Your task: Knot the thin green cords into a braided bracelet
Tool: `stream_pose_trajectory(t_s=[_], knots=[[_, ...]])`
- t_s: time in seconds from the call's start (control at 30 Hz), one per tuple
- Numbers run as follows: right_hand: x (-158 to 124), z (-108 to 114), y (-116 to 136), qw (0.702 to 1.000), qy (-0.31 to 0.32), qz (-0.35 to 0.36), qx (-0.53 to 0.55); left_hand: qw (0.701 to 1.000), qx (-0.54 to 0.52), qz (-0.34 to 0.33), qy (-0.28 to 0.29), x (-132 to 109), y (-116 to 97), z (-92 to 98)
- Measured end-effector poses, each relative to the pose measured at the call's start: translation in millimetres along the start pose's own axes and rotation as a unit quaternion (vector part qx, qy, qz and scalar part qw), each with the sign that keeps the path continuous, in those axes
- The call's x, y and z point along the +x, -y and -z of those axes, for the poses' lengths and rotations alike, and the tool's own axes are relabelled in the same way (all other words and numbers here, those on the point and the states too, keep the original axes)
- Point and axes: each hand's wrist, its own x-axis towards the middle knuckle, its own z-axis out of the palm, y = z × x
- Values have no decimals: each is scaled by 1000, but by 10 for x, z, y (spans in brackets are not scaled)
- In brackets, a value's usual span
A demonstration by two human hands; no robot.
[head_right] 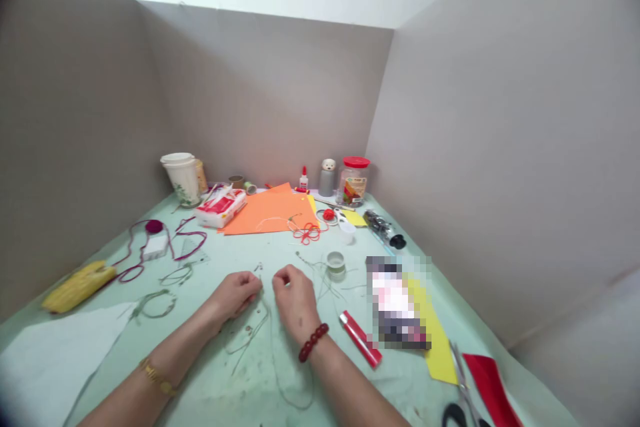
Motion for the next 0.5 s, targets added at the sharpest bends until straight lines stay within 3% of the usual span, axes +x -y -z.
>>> stream_pose_trajectory(t_s=[0.13, 0.27, 0.5], knots=[[73, -52, 41, 990, 69, -86, 84, 1000, -25, 8, 10, -23, -9, 15], [62, -144, 61, 978, 123, -134, 103, 999, -44, 20, 14, -68, -60, 40], [74, -189, 50, 978, 122, -116, 121, 997, -70, 29, 23, -84, -89, 65]])
